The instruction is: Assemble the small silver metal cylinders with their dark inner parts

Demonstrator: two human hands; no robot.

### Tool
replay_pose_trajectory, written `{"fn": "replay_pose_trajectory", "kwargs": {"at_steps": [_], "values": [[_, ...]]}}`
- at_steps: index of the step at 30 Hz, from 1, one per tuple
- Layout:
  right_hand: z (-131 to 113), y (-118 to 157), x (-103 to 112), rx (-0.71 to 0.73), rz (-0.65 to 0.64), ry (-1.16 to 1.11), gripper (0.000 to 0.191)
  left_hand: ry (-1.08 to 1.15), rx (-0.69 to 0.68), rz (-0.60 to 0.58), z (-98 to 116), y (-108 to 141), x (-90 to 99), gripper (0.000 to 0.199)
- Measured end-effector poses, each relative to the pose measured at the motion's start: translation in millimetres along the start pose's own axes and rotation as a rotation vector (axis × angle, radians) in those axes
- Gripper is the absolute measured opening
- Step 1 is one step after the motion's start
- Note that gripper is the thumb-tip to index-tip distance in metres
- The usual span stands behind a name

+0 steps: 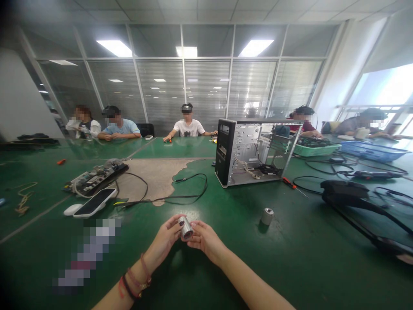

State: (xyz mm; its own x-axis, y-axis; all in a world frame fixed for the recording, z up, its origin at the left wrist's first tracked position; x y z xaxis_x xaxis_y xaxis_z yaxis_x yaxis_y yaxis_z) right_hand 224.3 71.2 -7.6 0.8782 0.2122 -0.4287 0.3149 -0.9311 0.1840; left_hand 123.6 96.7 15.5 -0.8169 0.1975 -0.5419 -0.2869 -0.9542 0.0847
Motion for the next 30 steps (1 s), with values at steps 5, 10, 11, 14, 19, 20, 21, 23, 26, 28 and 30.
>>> {"fn": "replay_pose_trajectory", "kwargs": {"at_steps": [5, 10, 11, 14, 19, 20, 21, 23, 26, 28, 30], "values": [[-6, 3, 2, 0.002, 0.022, 0.078, 0.036, 0.1, 0.027, 0.023, -1, -1, 1.4, 0.042], [-9, 5, -1, -0.007, 0.015, 0.097, 0.035, 0.173, 0.083, 0.051, -7, 0, 7.1, 0.027], [-10, 5, -1, -0.005, 0.013, 0.101, 0.035, 0.185, 0.094, 0.038, -8, 0, 6.1, 0.024], [-12, 5, 0, 0.009, 0.012, 0.104, 0.033, 0.206, 0.118, 0.011, -9, 2, 2.7, 0.021], [-11, 2, 9, 0.023, 0.039, 0.117, 0.031, 0.227, 0.151, 0.054, -12, 2, 5.4, 0.021], [-10, 2, 11, 0.022, 0.043, 0.124, 0.031, 0.229, 0.156, 0.062, -12, 2, 6.5, 0.02], [-9, 1, 12, 0.02, 0.046, 0.134, 0.03, 0.23, 0.162, 0.066, -13, 2, 7.4, 0.019], [-8, 0, 14, 0.015, 0.048, 0.158, 0.03, 0.228, 0.171, 0.062, -14, 1, 8.2, 0.018], [-6, -1, 14, 0.015, 0.034, 0.186, 0.03, 0.216, 0.161, 0.02, -12, 1, 6.0, 0.017], [-5, -2, 15, 0.018, 0.032, 0.199, 0.029, 0.198, 0.145, -0.002, -11, 1, 4.5, 0.018], [-4, -3, 17, 0.022, 0.043, 0.217, 0.03, 0.177, 0.14, 0.001, -11, 1, 4.9, 0.021]]}}
Point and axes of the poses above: each hand's wrist, its own y-axis away from the middle knuckle, its own x-axis out of the back of the hand, z = x × y, the point moved 9 cm from there along -y, towards the middle knuckle, and after that the axes turned 9 degrees about y, right-handed, at the moved point
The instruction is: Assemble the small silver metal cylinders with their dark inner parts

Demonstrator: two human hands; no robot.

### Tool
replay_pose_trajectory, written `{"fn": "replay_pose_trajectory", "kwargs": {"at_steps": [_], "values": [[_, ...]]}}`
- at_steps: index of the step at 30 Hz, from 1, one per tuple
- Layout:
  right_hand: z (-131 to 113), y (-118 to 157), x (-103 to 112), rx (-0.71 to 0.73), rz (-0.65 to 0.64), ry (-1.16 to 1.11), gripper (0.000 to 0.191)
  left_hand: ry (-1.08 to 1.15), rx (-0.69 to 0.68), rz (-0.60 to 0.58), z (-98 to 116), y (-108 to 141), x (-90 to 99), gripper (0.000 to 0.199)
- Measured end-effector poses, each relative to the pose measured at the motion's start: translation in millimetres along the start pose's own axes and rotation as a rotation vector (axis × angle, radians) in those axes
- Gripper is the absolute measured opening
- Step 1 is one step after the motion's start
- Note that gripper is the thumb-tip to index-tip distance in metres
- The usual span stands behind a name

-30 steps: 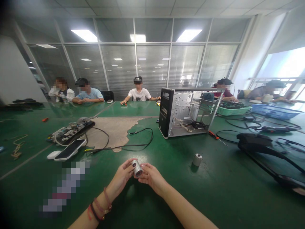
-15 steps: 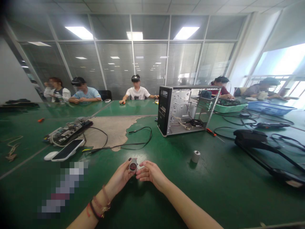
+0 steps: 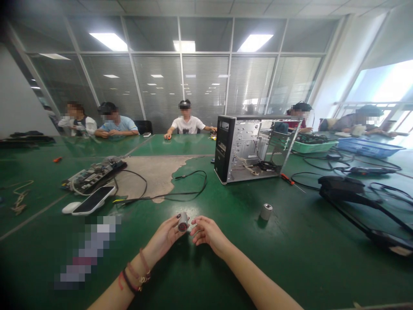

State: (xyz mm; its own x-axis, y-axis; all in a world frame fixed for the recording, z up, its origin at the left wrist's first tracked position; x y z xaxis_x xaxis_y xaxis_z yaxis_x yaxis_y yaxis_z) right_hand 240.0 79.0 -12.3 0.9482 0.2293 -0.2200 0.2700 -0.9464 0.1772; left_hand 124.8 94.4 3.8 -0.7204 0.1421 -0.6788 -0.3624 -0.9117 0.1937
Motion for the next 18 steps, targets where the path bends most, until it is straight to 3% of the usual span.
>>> {"fn": "replay_pose_trajectory", "kwargs": {"at_steps": [9, 15, 18], "values": [[-3, -2, 4, 0.026, 0.017, 0.169, 0.038, -0.066, -0.045, 0.011, 2, -3, 3.8, 0.044], [-20, 0, 7, 0.177, 0.086, 0.301, 0.035, -0.521, -0.342, -0.06, 27, 7, -12.7, 0.048], [-29, 4, 3, 0.282, 0.078, 0.389, 0.03, -0.64, -0.421, -0.126, 30, 16, -25.8, 0.053]]}}
Point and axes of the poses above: each hand's wrist, its own y-axis away from the middle knuckle, its own x-axis out of the back of the hand, z = x × y, the point moved 9 cm from there along -y, towards the middle knuckle, and after that the axes turned 9 degrees about y, right-handed, at the moved point
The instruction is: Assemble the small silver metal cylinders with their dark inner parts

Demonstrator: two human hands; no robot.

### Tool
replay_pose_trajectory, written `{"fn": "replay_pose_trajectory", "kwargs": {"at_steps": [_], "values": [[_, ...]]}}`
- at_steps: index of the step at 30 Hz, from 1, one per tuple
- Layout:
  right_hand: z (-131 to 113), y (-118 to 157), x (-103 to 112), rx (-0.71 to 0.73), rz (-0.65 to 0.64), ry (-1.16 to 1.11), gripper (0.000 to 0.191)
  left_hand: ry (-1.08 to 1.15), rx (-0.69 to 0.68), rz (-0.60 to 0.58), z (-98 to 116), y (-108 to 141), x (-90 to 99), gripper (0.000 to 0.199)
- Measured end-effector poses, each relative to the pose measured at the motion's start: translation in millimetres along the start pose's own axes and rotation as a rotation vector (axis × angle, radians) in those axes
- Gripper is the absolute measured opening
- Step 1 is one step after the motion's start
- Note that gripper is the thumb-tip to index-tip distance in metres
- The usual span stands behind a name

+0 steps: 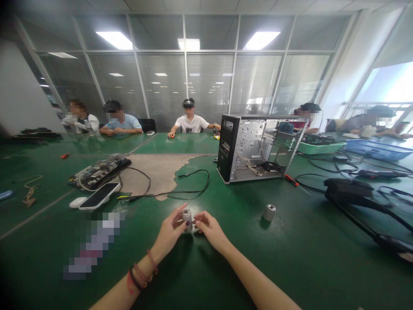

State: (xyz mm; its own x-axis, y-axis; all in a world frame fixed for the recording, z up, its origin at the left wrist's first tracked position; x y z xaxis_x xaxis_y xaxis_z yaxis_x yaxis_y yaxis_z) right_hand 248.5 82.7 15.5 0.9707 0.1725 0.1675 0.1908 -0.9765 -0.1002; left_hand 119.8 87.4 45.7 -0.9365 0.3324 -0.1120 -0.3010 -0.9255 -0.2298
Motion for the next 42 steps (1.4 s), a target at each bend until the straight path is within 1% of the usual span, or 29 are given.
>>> {"fn": "replay_pose_trajectory", "kwargs": {"at_steps": [3, 7, 11, 15, 21, 24, 28, 33, 42], "values": [[-9, 3, -3, 0.09, -0.018, 0.044, 0.029, -0.065, -0.043, -0.02, 8, 4, -5.7, 0.056], [-15, 6, -9, 0.138, -0.069, 0.048, 0.033, -0.109, -0.067, -0.008, 14, 6, -8.0, 0.05], [-24, 10, -11, 0.188, -0.063, 0.155, 0.041, -0.17, -0.107, 0.009, 20, 6, -6.3, 0.048], [-32, 13, -12, 0.237, -0.054, 0.265, 0.049, -0.3, -0.16, -0.011, 28, 7, -8.1, 0.04], [-30, 13, -8, 0.274, -0.012, 0.364, 0.056, -0.345, -0.203, -0.065, 32, 9, -18.5, 0.031], [-31, 13, -5, 0.301, 0.026, 0.431, 0.053, -0.375, -0.235, -0.09, 33, 10, -22.9, 0.03], [-39, 15, -2, 0.379, 0.065, 0.485, 0.05, -0.41, -0.289, -0.111, 36, 13, -25.7, 0.029], [-40, 15, -3, 0.415, 0.069, 0.54, 0.059, -0.404, -0.348, -0.138, 38, 14, -28.8, 0.029], [-34, 12, -5, 0.421, 0.059, 0.597, 0.059, -0.395, -0.357, -0.145, 39, 14, -29.6, 0.027]]}}
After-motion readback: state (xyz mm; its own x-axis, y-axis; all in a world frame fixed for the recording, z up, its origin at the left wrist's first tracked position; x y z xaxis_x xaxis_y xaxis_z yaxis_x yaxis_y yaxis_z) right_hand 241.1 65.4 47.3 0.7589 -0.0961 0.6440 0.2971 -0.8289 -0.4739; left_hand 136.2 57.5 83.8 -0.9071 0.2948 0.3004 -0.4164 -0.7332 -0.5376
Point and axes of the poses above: each hand's wrist, its own y-axis away from the middle knuckle, its own x-axis out of the back of the hand, z = x × y, the point moved 9 cm from there along -y, towards the middle knuckle, and after that the axes turned 9 degrees about y, right-handed, at the moved point
